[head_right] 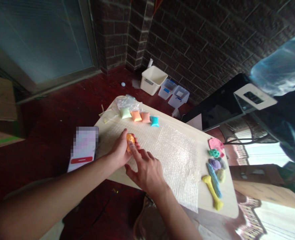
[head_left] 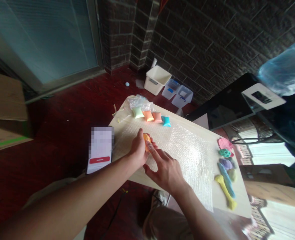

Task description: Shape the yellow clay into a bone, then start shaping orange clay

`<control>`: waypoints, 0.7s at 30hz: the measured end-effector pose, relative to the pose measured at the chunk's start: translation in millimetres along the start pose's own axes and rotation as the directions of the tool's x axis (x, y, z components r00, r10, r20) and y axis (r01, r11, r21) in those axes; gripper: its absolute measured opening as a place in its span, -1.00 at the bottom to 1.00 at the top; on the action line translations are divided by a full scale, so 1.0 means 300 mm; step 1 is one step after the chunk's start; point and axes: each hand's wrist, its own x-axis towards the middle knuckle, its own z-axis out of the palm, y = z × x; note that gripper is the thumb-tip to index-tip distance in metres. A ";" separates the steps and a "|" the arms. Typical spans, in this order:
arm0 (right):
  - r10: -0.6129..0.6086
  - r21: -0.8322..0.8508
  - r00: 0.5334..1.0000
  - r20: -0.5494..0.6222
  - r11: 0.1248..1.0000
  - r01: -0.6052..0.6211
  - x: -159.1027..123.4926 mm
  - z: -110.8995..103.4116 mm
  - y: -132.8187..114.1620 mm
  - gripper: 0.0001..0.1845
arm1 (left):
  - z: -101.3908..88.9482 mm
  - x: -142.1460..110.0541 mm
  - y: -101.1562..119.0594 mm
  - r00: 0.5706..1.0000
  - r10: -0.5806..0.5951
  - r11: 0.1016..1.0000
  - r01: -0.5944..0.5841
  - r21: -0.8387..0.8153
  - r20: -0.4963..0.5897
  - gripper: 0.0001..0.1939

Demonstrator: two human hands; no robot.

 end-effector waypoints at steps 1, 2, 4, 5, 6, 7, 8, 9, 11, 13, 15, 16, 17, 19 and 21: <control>0.007 0.006 1.000 -0.008 1.000 -0.007 -0.001 0.002 -0.001 -0.03 | 0.001 -0.004 -0.003 1.000 0.004 1.000 -0.004 0.014 -0.003 -0.59; 0.017 0.013 1.000 -0.017 1.000 -0.016 -0.001 0.005 -0.003 -0.01 | 0.003 -0.009 -0.007 1.000 0.008 1.000 -0.007 0.030 -0.010 -0.59; 0.039 0.029 0.999 -0.036 0.999 -0.038 -0.002 0.015 -0.006 0.03 | 0.008 -0.017 -0.013 1.000 0.023 0.998 -0.021 0.062 -0.017 -0.60; 0.050 0.034 0.998 -0.042 0.998 -0.049 -0.001 0.019 -0.006 0.04 | 0.010 -0.019 -0.014 0.999 0.037 0.997 -0.036 0.070 -0.011 -0.59; 0.058 0.036 0.997 -0.046 0.998 -0.056 0.000 0.023 -0.005 0.05 | 0.012 -0.020 -0.014 0.998 0.055 0.996 -0.055 0.070 0.002 -0.59; 0.060 0.036 0.997 -0.045 0.998 -0.058 0.003 0.025 -0.001 0.05 | 0.012 -0.019 -0.013 0.997 0.075 0.995 -0.076 0.063 0.018 -0.59; 0.054 0.035 0.998 -0.040 0.998 -0.053 0.006 0.025 0.004 0.04 | 0.012 -0.018 -0.011 0.996 0.089 0.994 -0.091 0.055 0.030 -0.59; 0.040 0.031 0.999 -0.029 0.999 -0.039 0.009 0.023 0.010 0.03 | 0.011 -0.015 -0.007 0.995 0.093 0.994 -0.094 0.049 0.035 -0.59; -0.002 0.014 1.000 0.002 1.000 0.002 0.016 0.016 0.023 -0.03 | 0.006 -0.011 0.001 0.997 0.073 0.996 -0.074 0.054 0.025 -0.60; -0.032 -0.015 0.999 0.027 0.999 0.033 0.021 0.009 0.030 -0.10 | 0.001 -0.010 0.006 0.998 0.062 0.995 -0.063 0.079 0.013 -0.59; -0.022 -0.051 0.999 0.026 0.998 0.024 0.024 0.006 0.026 -0.12 | -0.004 -0.011 0.006 0.996 0.084 0.990 -0.086 0.115 0.021 -0.57; -0.009 -0.064 1.000 0.015 0.998 0.010 0.024 0.007 0.019 -0.12 | -0.005 -0.011 0.003 0.994 0.103 0.986 -0.105 0.131 0.025 -0.56; 0.004 -0.071 1.000 0.000 0.997 -0.004 0.025 0.009 0.012 -0.10 | -0.007 -0.009 -0.002 0.992 0.123 0.982 -0.125 0.143 0.027 -0.55; 0.028 -0.067 0.999 -0.029 0.997 -0.030 0.026 0.016 -0.005 -0.04 | -0.012 -0.001 -0.017 0.986 0.163 0.973 -0.165 0.159 0.028 -0.55; 0.054 -0.057 0.997 -0.048 0.997 -0.057 0.029 0.023 -0.017 0.01 | -0.019 0.014 -0.033 0.978 0.209 0.963 -0.210 0.170 0.022 -0.56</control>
